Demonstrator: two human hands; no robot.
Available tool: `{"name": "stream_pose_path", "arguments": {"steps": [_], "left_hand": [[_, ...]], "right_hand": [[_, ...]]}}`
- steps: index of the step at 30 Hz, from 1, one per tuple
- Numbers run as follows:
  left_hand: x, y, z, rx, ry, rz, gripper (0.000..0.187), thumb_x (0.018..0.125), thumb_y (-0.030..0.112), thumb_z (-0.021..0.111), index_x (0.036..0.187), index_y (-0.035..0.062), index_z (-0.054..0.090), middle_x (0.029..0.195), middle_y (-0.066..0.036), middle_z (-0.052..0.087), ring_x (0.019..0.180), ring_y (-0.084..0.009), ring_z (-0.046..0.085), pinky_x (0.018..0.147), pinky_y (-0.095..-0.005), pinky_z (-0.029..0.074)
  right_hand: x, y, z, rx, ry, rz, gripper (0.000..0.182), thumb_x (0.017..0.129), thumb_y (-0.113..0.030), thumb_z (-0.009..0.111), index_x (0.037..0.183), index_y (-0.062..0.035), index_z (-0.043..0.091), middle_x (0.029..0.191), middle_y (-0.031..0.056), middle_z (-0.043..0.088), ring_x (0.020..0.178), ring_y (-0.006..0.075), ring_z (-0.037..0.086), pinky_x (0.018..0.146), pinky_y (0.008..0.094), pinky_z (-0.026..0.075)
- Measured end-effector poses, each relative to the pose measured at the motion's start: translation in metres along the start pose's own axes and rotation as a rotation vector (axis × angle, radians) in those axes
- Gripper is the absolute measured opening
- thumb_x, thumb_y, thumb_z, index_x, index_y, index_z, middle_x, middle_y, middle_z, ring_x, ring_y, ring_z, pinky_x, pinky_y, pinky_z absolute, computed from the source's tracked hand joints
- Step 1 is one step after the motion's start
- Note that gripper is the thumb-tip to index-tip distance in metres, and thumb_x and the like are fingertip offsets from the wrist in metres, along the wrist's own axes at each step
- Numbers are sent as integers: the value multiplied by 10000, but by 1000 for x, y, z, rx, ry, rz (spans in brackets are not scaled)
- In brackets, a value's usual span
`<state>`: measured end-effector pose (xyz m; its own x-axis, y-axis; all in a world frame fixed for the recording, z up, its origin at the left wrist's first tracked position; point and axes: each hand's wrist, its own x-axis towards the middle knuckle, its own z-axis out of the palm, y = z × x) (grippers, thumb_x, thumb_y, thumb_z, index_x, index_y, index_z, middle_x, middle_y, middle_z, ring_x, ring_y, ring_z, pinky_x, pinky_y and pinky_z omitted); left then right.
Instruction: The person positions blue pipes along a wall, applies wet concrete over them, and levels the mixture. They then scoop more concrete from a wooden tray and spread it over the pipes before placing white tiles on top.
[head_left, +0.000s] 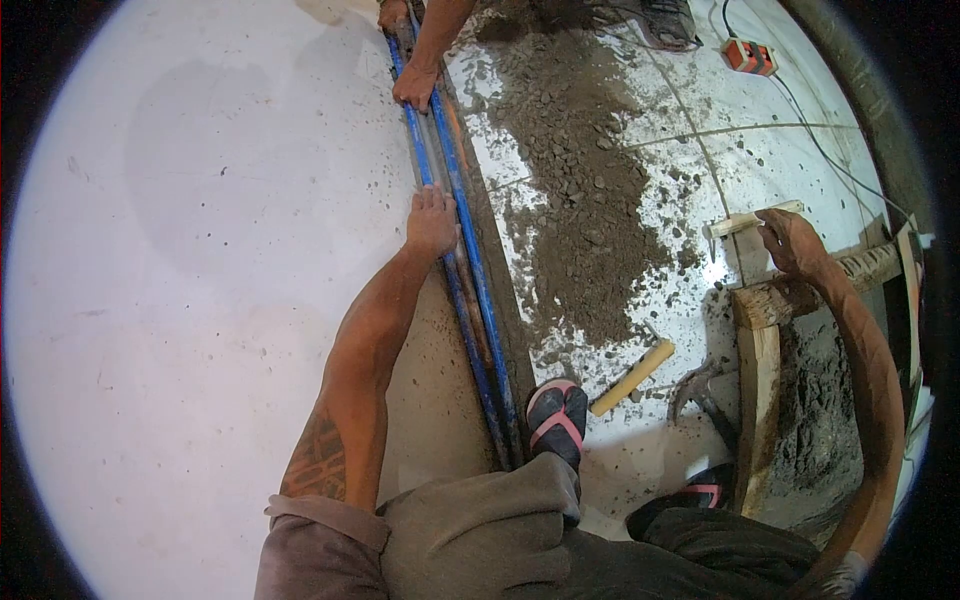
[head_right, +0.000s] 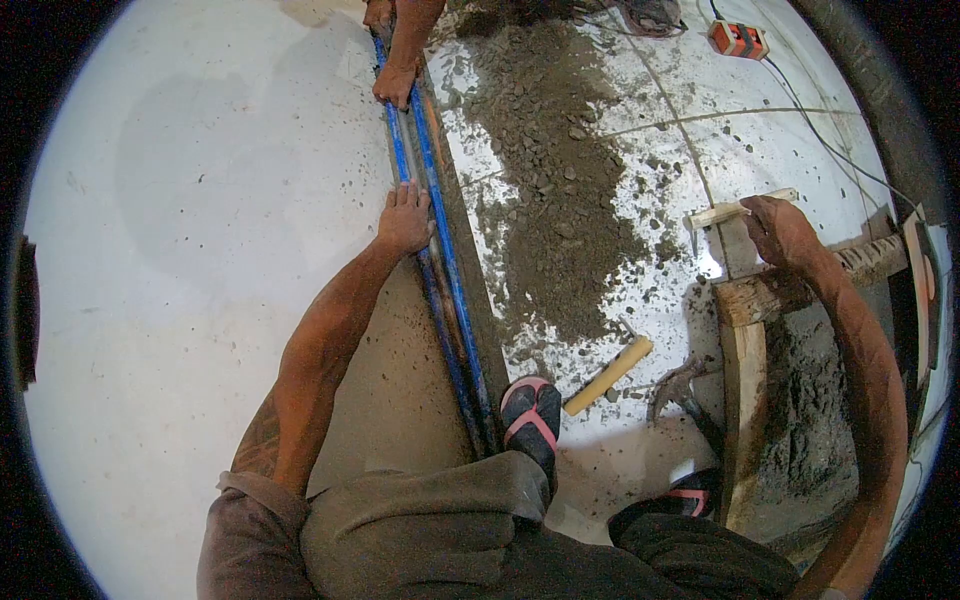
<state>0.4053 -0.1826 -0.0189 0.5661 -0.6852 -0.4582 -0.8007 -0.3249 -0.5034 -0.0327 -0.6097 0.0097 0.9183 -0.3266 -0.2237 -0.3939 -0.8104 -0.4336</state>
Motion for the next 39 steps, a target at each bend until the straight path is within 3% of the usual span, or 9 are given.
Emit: {"name": "stream_pose_path", "arguments": {"steps": [5, 11, 17, 20, 26, 29, 32, 39], "left_hand": [[0, 0, 3, -12, 25, 8, 690, 927, 414, 515, 1442, -8, 337, 1524, -265, 271, 1422, -397, 257, 1160, -517, 187], [-1, -1, 2, -19, 28, 15, 693, 922, 413, 518, 1441, -11, 338, 1518, -275, 276, 1419, -409, 258, 1155, -524, 195], [2, -1, 9, -14, 50, 24, 702, 908, 411, 534, 1434, -14, 347, 1510, -281, 285, 1411, -421, 266, 1145, -537, 208], [2, -2, 10, -22, 68, 25, 702, 899, 402, 547, 1430, -16, 353, 1501, -285, 296, 1404, -425, 276, 1142, -539, 214], [1, -1, 9, -22, 62, 24, 704, 896, 402, 555, 1426, -18, 357, 1498, -282, 297, 1403, -424, 276, 1145, -536, 214], [1, -1, 5, -12, 35, 21, 697, 908, 401, 542, 1431, -17, 351, 1506, -277, 289, 1406, -420, 272, 1149, -532, 208], [2, 0, 5, 6, 20, 19, 687, 922, 401, 521, 1439, -15, 342, 1514, -271, 280, 1412, -416, 265, 1152, -526, 203], [1, 1, 0, 14, -11, 11, 702, 924, 414, 512, 1449, -13, 328, 1527, -265, 262, 1430, -402, 237, 1162, -508, 191]], "right_hand": [[0, -4, 0, 9, -1, 40, 284, 928, -105, 564, 1175, 26, 613, 1081, 229, 667, 893, 336, 681, 811, 400, 553], [0, 11, 6, -55, 49, -108, 291, 933, -124, 558, 1172, 33, 611, 1076, 234, 666, 907, 339, 678, 813, 400, 552], [0, 3, 1, -44, 24, -66, 289, 934, -123, 557, 1175, 31, 602, 1033, 236, 668, 873, 354, 673, 788, 408, 551], [1, -15, -10, 10, -56, 71, 288, 932, -121, 558, 1174, 29, 597, 1016, 237, 666, 863, 359, 669, 781, 417, 546], [3, 17, 9, -33, 35, -79, 291, 916, -101, 565, 1176, 27, 592, 1011, 238, 664, 846, 350, 669, 770, 420, 543], [4, 30, 18, -92, 93, -179, 285, 918, -96, 562, 1171, 29, 596, 991, 229, 668, 804, 335, 669, 732, 410, 546], [0, 7, 1, -9, 11, -41, 274, 923, -100, 558, 1162, 25, 606, 971, 219, 671, 770, 320, 666, 702, 396, 546], [1, 25, 19, 47, 92, -59, 258, 926, -85, 576, 1161, 12, 617, 941, 178, 679, 721, 254, 648, 659, 362, 537]]}}
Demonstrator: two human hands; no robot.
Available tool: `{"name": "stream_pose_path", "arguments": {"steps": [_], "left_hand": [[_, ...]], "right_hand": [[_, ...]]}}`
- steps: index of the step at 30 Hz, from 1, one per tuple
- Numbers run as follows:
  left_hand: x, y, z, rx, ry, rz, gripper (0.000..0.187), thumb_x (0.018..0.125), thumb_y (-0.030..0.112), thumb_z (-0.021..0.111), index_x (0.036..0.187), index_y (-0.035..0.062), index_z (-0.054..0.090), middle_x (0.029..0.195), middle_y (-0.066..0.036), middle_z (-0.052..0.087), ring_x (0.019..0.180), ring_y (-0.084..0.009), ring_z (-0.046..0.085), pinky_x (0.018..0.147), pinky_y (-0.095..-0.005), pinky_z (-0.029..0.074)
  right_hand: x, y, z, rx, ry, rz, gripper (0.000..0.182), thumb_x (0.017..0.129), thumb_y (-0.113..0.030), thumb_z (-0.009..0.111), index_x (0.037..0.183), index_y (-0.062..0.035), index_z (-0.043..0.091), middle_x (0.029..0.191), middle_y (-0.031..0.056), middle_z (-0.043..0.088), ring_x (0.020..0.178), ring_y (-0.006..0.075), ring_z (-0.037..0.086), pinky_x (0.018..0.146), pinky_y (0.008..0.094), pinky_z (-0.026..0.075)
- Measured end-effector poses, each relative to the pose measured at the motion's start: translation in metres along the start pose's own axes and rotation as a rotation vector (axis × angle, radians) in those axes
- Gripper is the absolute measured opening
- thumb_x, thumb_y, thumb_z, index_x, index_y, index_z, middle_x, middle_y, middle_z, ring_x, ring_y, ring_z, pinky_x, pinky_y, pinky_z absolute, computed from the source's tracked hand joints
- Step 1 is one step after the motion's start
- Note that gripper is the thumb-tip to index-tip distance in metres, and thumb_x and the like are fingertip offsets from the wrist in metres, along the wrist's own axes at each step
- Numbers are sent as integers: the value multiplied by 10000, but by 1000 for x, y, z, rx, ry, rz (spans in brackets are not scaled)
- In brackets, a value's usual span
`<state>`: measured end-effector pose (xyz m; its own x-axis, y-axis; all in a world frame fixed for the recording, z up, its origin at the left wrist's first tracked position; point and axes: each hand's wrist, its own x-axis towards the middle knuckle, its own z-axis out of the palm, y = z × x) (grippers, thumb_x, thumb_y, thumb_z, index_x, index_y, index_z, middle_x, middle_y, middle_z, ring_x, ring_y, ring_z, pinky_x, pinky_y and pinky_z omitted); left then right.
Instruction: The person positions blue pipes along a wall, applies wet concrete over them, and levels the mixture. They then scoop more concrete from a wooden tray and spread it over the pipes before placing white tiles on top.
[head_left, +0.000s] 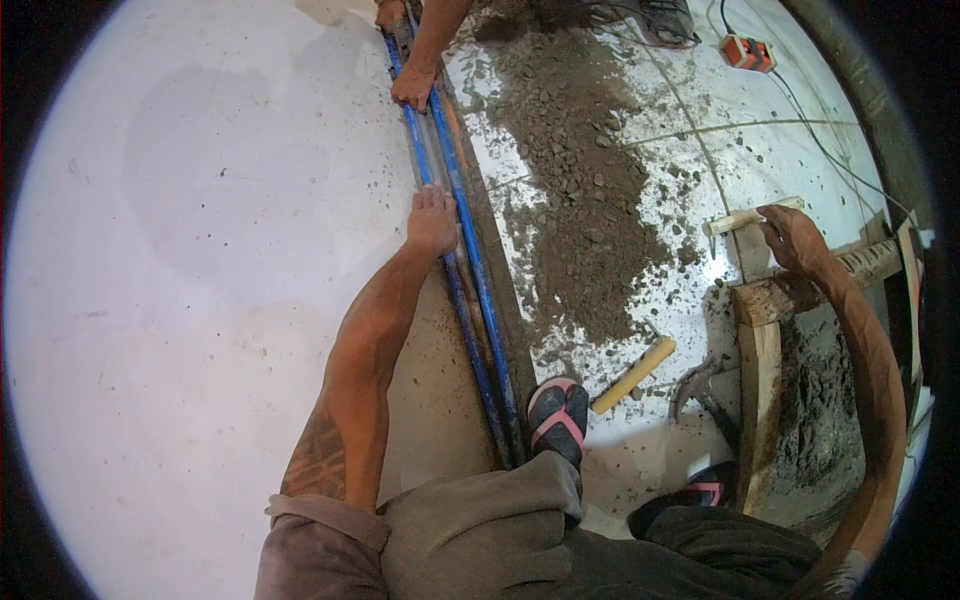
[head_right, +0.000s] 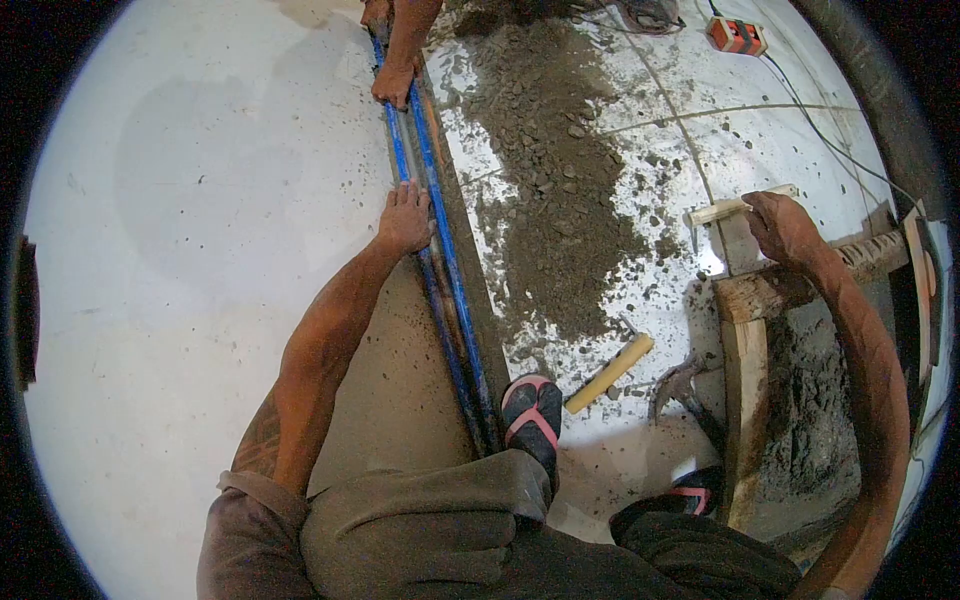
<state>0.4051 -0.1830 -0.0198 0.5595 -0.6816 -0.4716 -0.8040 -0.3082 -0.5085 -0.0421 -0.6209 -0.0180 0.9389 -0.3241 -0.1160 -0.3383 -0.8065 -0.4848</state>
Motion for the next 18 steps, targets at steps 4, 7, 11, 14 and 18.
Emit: {"name": "stream_pose_path", "arguments": {"steps": [4, 7, 11, 14, 18], "left_hand": [[2, -1, 6, -2, 31, 0, 717, 907, 417, 531, 1445, -15, 334, 1521, -269, 274, 1425, -405, 247, 1159, -513, 195], [3, -1, 7, -41, 44, -3, 722, 901, 420, 539, 1441, -18, 339, 1512, -276, 286, 1421, -414, 249, 1156, -517, 200], [0, 0, -1, -29, 12, 4, 709, 909, 411, 530, 1438, -21, 339, 1516, -285, 272, 1420, -423, 247, 1151, -520, 206], [0, 0, -1, -36, 19, 3, 703, 909, 407, 532, 1435, -21, 344, 1518, -288, 265, 1419, -426, 246, 1148, -519, 211], [2, -1, 4, -51, 30, 1, 707, 901, 408, 542, 1430, -20, 352, 1516, -289, 268, 1417, -427, 253, 1145, -520, 216]], "right_hand": [[-1, 3, 2, -25, 21, -19, 252, 929, -86, 580, 1159, 7, 620, 921, 164, 675, 691, 228, 628, 636, 347, 529], [0, -5, -5, 5, -38, 70, 246, 929, -86, 580, 1153, 8, 622, 910, 159, 670, 679, 217, 615, 626, 340, 524], [0, -11, -10, 55, -67, 124, 248, 919, -78, 586, 1147, 13, 622, 933, 174, 674, 716, 240, 638, 658, 350, 533], [0, -5, -9, -52, -10, -28, 259, 910, -83, 590, 1145, 20, 620, 961, 199, 676, 765, 291, 664, 706, 373, 544], [0, -2, -7, -41, -4, -30, 271, 903, -95, 591, 1140, 33, 616, 980, 221, 672, 802, 332, 672, 741, 395, 548]]}}
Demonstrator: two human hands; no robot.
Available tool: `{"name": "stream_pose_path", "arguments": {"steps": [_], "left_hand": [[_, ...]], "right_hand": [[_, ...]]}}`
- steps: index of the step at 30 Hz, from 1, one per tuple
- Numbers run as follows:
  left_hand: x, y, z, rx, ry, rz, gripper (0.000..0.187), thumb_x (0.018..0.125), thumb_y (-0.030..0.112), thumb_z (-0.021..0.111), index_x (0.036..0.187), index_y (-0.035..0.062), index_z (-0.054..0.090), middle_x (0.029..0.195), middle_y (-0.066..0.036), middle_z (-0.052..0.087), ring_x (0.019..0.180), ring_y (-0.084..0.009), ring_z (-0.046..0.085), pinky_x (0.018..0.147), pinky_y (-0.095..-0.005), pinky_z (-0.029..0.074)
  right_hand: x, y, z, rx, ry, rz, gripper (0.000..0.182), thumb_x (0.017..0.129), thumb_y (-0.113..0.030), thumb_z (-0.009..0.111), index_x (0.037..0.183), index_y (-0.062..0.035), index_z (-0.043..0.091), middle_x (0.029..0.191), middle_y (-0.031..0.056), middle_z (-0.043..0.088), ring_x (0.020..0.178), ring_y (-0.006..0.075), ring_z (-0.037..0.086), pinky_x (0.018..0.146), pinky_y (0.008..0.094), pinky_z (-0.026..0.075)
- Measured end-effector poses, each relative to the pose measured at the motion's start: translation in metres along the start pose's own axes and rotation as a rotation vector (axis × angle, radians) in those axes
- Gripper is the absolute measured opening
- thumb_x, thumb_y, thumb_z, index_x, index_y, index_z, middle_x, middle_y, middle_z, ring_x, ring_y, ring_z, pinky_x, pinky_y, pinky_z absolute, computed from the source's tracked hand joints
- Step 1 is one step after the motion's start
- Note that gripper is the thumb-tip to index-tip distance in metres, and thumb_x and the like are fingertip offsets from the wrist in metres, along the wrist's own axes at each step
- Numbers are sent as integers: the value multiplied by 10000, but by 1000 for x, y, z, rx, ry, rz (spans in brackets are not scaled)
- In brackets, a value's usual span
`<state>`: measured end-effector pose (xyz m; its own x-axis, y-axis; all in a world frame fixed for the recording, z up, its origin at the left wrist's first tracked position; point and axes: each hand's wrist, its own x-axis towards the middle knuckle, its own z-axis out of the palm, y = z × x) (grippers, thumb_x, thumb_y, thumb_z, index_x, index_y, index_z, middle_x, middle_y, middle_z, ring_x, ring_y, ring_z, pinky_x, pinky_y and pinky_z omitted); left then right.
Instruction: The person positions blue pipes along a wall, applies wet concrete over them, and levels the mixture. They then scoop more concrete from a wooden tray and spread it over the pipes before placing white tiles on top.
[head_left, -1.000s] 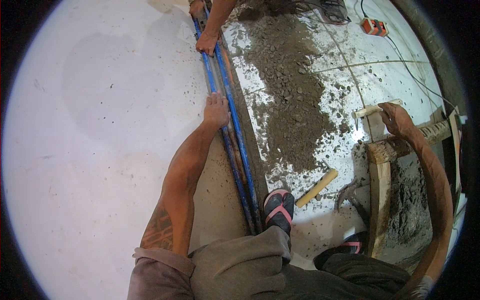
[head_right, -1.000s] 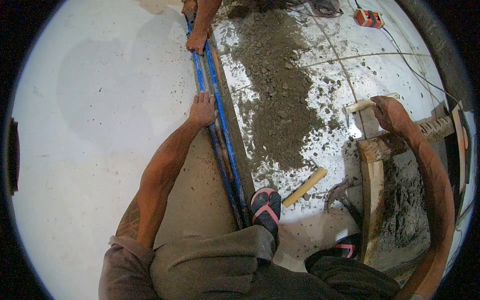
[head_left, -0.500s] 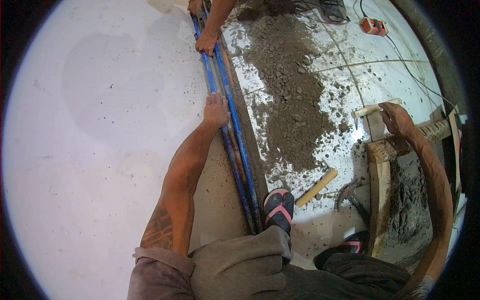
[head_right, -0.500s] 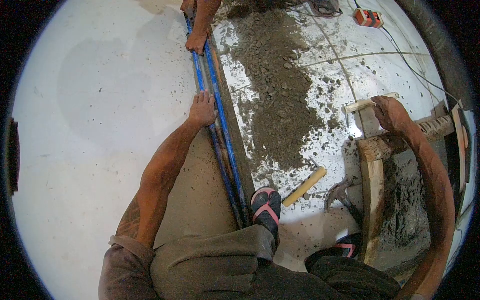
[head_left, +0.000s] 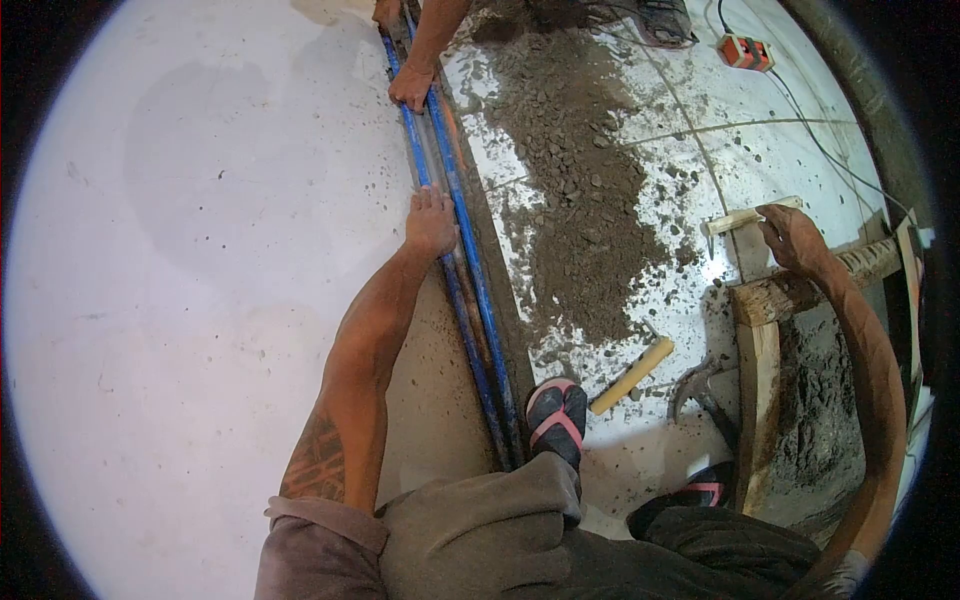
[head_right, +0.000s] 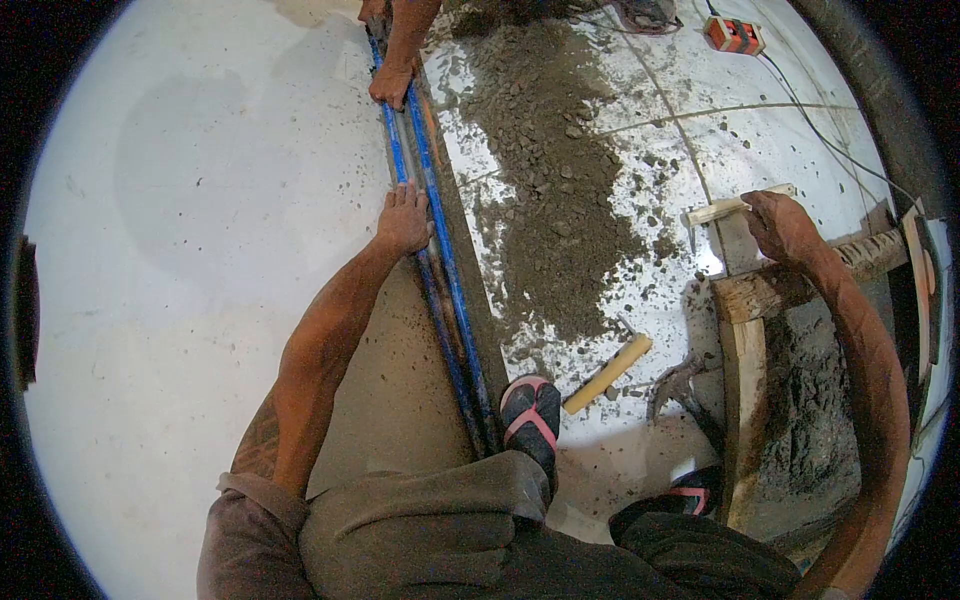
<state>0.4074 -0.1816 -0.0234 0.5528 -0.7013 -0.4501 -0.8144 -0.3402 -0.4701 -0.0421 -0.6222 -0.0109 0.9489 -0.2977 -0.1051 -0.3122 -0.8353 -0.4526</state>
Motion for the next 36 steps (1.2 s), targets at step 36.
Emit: {"name": "stream_pose_path", "arguments": {"steps": [36], "left_hand": [[0, 2, -5, 13, -11, -11, 685, 897, 398, 554, 1420, -11, 386, 1524, -277, 272, 1426, -417, 246, 1153, -527, 188]], "right_hand": [[1, -7, -3, -42, -26, 29, 267, 928, -130, 570, 1134, 34, 618, 1017, 229, 673, 869, 347, 676, 781, 401, 552]]}}
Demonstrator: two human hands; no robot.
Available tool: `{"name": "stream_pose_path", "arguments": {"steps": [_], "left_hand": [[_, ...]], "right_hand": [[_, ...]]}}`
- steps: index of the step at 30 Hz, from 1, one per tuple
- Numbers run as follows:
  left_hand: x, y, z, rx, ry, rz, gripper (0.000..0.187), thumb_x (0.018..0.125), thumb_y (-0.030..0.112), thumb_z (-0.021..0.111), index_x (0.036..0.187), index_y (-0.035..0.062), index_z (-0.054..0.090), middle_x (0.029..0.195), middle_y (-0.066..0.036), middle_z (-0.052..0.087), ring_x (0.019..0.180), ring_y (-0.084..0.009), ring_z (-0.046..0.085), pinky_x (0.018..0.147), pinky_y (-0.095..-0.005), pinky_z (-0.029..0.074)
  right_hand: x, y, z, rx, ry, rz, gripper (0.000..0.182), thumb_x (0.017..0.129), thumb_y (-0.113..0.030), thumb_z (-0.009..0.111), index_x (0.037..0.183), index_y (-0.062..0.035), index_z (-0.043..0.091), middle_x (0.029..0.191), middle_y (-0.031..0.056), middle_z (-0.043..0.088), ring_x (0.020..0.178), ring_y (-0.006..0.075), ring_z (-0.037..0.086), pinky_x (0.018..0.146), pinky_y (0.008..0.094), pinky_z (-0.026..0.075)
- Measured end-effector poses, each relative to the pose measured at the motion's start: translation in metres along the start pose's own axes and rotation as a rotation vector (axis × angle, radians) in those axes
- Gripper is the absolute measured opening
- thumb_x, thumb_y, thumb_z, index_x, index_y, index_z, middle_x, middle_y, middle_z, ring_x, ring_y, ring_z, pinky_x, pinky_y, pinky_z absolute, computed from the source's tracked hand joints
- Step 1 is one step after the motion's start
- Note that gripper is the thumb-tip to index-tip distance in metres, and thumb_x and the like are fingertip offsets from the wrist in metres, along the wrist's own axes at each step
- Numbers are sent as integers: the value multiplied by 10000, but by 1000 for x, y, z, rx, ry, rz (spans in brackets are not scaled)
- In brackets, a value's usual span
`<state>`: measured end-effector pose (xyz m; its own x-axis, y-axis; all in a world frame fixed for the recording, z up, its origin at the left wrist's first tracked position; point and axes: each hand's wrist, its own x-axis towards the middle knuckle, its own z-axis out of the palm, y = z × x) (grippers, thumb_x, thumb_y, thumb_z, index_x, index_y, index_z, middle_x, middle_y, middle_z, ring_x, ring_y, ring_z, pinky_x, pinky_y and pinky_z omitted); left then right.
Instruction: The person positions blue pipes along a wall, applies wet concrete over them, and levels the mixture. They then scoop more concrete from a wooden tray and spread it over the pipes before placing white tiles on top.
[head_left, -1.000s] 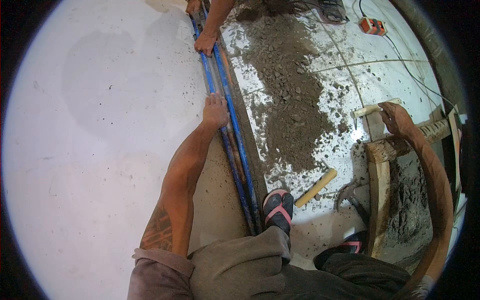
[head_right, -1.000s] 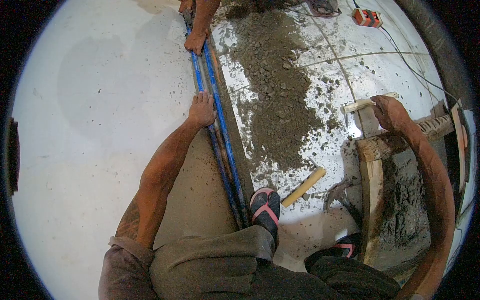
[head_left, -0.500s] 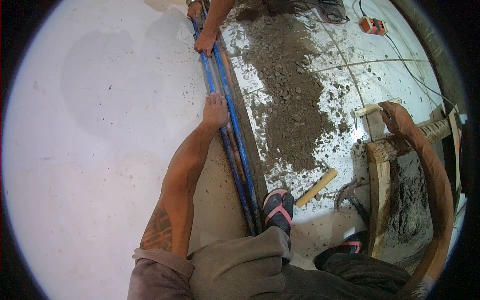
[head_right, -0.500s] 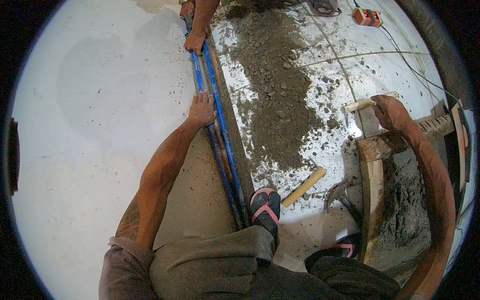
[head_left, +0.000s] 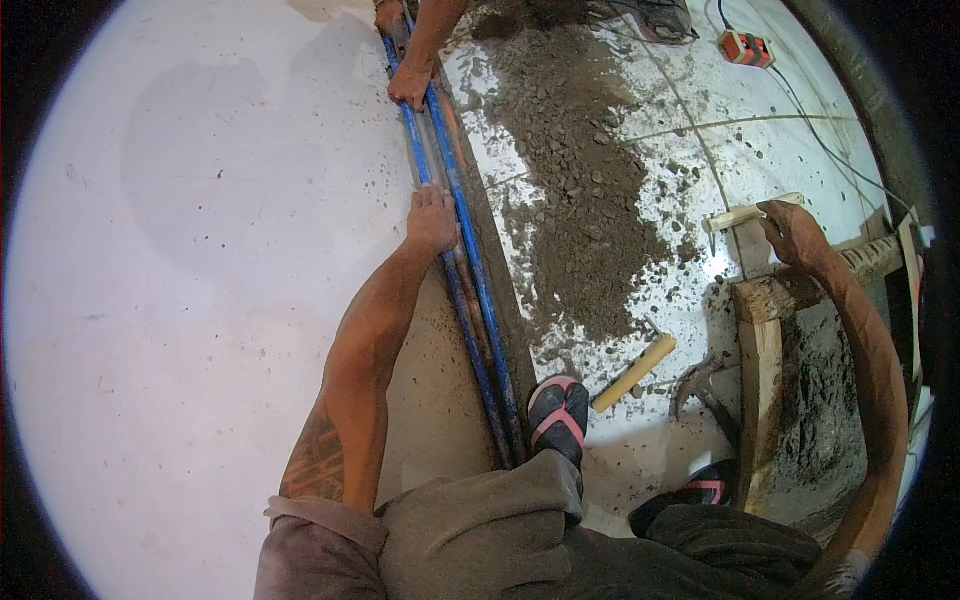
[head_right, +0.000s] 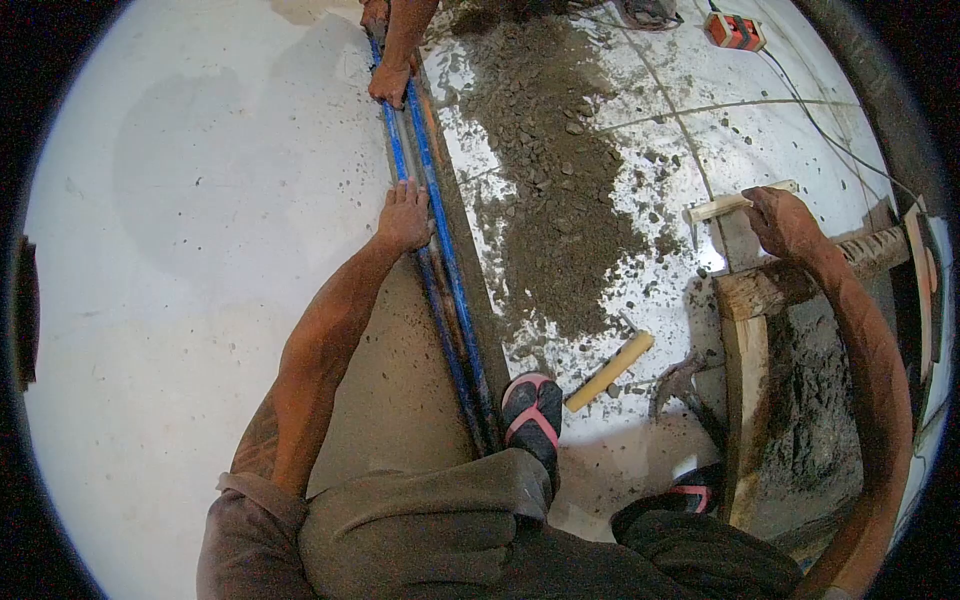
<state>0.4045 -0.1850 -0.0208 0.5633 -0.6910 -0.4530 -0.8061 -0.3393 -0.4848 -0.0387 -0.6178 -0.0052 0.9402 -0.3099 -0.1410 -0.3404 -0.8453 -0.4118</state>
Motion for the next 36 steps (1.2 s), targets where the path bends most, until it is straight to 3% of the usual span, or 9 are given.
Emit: {"name": "stream_pose_path", "arguments": {"steps": [14, 20, 36], "left_hand": [[0, -1, 1, 2, 33, 18, 733, 877, 411, 581, 1413, -38, 362, 1498, -294, 296, 1400, -433, 279, 1135, -527, 230], [0, -1, 4, -45, 68, 12, 685, 852, 354, 589, 1391, -33, 416, 1499, -288, 310, 1390, -441, 297, 1150, -527, 198], [-2, 3, -9, -13, -49, -7, 705, 905, 382, 533, 1444, -28, 339, 1539, -279, 233, 1426, -434, 233, 1165, -517, 172]], "right_hand": [[-3, 2, -4, -13, 3, 26, 263, 917, -115, 583, 1131, 30, 629, 987, 226, 682, 804, 339, 684, 739, 404, 557], [-3, 43, 33, 72, 108, -5, 265, 915, -107, 590, 1142, 24, 629, 1004, 209, 684, 820, 309, 682, 749, 377, 557], [-1, 1, -5, -39, -28, 55, 274, 918, -121, 580, 1133, 42, 628, 1006, 221, 685, 840, 322, 686, 767, 398, 553]]}}
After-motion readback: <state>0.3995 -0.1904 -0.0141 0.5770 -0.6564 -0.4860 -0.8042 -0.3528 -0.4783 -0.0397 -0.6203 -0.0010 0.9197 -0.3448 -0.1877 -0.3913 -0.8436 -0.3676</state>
